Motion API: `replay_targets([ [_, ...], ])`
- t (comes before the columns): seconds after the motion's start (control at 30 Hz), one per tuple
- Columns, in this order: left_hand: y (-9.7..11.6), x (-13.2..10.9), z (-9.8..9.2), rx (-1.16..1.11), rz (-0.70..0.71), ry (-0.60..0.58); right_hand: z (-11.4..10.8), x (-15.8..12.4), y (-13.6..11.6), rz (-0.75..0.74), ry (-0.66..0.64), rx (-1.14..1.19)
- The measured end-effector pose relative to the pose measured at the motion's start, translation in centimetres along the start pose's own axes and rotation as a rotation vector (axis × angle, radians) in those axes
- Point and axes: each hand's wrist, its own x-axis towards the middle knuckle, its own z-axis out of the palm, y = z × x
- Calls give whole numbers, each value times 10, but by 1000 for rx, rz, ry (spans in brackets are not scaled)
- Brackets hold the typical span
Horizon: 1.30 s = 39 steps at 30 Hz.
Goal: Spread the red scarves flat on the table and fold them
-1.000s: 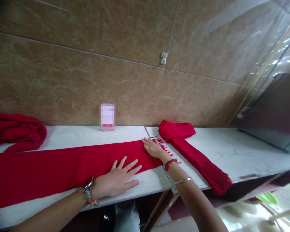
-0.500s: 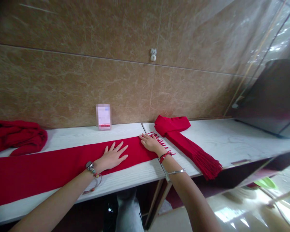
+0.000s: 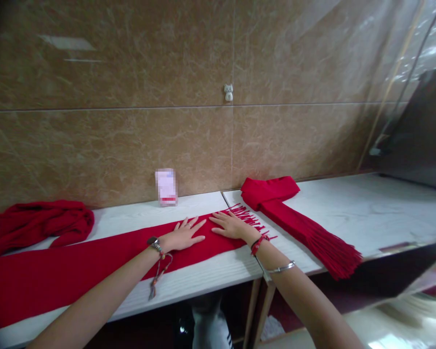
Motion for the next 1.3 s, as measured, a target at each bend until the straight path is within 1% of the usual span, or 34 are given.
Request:
replay_targets([
  [0.07,-3,1,10,26,13,21,3,0,1,-4,-4,-8],
  [0.13,-5,0,15,51,15,50,5,0,2,-11,8,-16],
  [0.27,-4,-4,12,46,23,20,3,-2,2,-26,33,-28],
  [0.3,-5,-5,10,41,25,31,1,-2,1,-28,45,-33],
  [0.37,-10,-8,7,33,-4,103,-1,-4,-1,-33,57,-35],
  [0.43,-18,-11,7,14,-95,167,-1,-5,-1,-37,38,-26],
  [0.47,-23,-13,9,0,-147,165,-1,-5,-1,-39,18,-21],
  [0.53,-31,-14,12,-29,-215,104,1,-5,0,-44,-17,-19],
  [0.6,-36,-14,17,-44,-222,63,3,-6,1,-40,-31,-26],
  [0.73,-33,-13,21,-55,-213,88,3,-7,1,-17,-53,-47],
  [0.87,-32,-18,19,-67,-195,120,-1,-6,-3,-8,-78,-72],
  [0.93,-40,-22,18,-71,-146,131,-3,-6,-6,-12,-70,-90],
  [1.0,-56,-25,17,-70,-123,116,-5,-6,-8,-32,-54,-113],
  [1.03,-66,-27,17,-70,-141,103,-5,-7,-9,-46,-45,-127],
  [1.1,-85,-29,18,-72,-223,88,-7,-7,-11,-69,-26,-164],
  [1.17,-99,-30,18,-74,-296,98,-9,-4,-13,-81,-4,-201],
  [1.23,-106,-29,17,-74,-300,110,-13,2,-15,-83,31,-230],
  [1.3,-106,-29,15,-66,-261,130,-16,14,-15,-97,50,-243],
])
